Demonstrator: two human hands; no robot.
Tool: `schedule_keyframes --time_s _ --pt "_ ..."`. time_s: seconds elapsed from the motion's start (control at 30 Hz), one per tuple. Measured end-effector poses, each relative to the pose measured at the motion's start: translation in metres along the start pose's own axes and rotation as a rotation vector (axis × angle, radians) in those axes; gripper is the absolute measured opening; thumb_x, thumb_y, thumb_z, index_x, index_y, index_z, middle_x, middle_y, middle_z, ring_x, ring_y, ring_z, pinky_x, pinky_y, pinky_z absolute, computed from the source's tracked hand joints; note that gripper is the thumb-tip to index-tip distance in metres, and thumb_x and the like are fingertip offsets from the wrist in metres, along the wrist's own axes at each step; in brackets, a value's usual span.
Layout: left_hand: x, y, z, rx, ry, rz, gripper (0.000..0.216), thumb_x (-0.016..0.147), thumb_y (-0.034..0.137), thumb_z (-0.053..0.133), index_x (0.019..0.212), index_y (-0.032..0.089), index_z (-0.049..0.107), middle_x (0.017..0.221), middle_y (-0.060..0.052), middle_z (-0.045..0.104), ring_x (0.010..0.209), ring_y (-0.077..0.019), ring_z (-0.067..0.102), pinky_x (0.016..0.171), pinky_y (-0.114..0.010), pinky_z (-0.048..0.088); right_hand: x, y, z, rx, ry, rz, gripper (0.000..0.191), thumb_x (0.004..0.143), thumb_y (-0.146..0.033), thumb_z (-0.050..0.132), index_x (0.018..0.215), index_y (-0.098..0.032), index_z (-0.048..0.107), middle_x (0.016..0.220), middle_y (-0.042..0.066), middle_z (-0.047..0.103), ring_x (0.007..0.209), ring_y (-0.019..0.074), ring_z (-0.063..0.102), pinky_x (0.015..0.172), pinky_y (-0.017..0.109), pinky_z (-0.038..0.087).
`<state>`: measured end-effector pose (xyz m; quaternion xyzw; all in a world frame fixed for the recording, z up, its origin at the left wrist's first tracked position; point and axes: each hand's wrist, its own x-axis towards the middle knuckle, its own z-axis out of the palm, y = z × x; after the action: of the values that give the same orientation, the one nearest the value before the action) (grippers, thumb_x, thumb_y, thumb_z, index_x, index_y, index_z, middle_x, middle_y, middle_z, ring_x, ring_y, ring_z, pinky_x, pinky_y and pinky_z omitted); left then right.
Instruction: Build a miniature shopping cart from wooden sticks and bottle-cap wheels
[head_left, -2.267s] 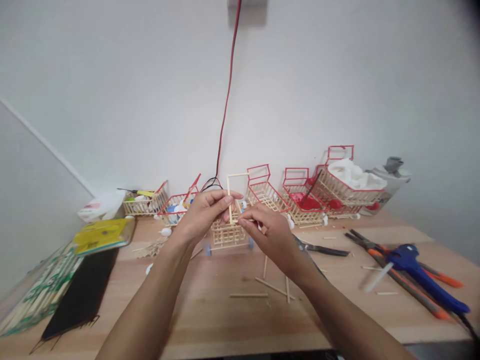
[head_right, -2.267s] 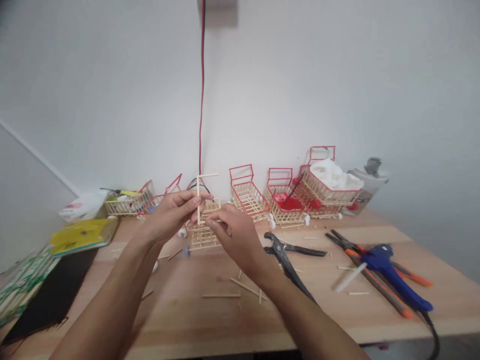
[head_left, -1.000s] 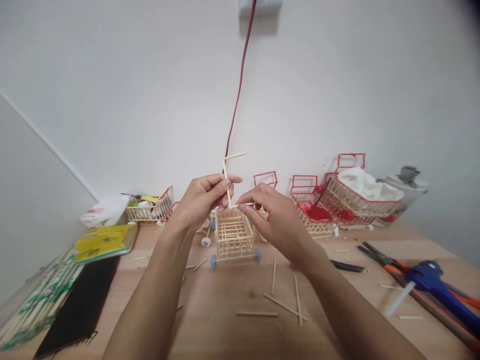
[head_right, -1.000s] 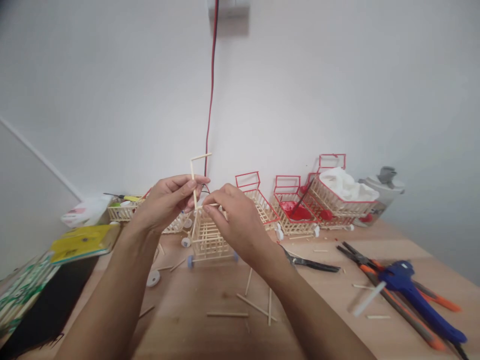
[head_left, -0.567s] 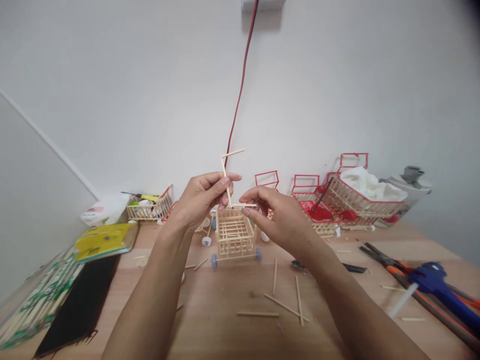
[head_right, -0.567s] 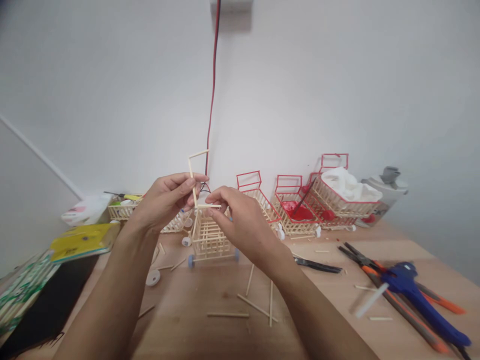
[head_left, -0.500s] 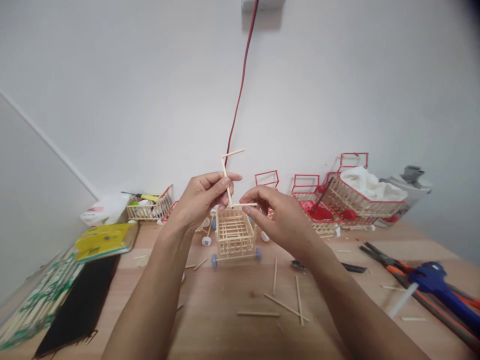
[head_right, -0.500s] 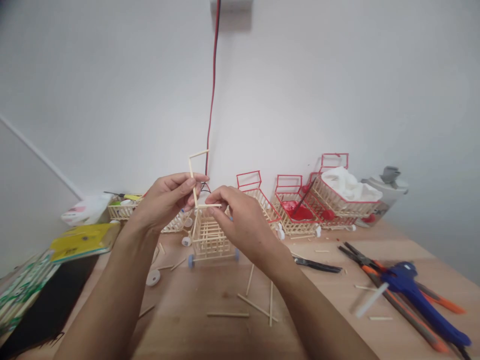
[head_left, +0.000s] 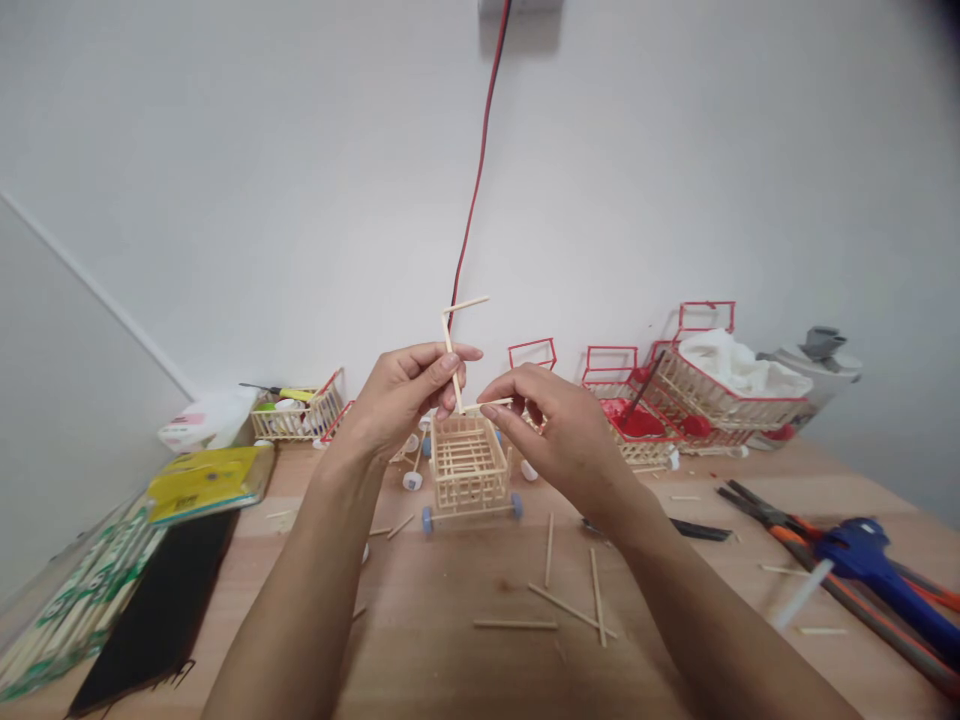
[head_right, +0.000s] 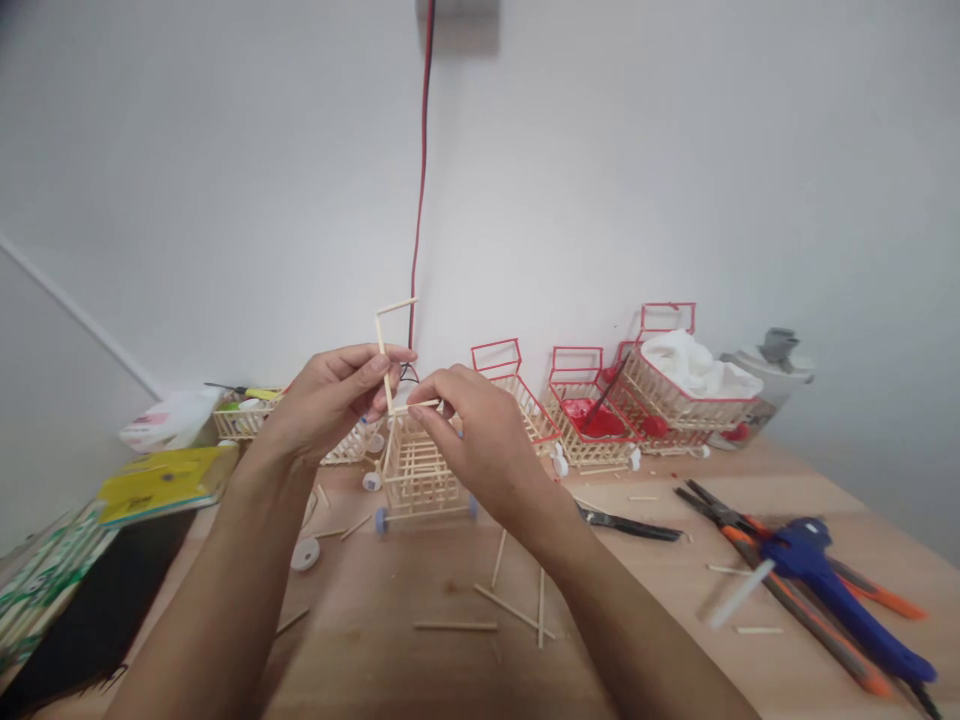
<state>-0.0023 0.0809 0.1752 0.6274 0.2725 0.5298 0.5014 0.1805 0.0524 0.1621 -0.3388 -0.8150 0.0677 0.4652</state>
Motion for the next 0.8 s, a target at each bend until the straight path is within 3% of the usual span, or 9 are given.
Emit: schedule_keyframes --time_s 0.8 --pt "0.0008 -0.0048 -0.0011 0.006 -0.005 -0.012 0.027 0.084 0.033 0.068 0.100 0.011 0.070 0.061 0.003 0.053 0.046 -0.0041 0.045 0.046 -0.018 0.034 0.0008 -0.0011 0.0031 0.008 0.001 0.020 0.008 0.087 -0.013 0.060 0.083 -0.018 0.065 0.081 0.000 0.065 0.073 0.0118 0.055 0.067 0.024 0.038"
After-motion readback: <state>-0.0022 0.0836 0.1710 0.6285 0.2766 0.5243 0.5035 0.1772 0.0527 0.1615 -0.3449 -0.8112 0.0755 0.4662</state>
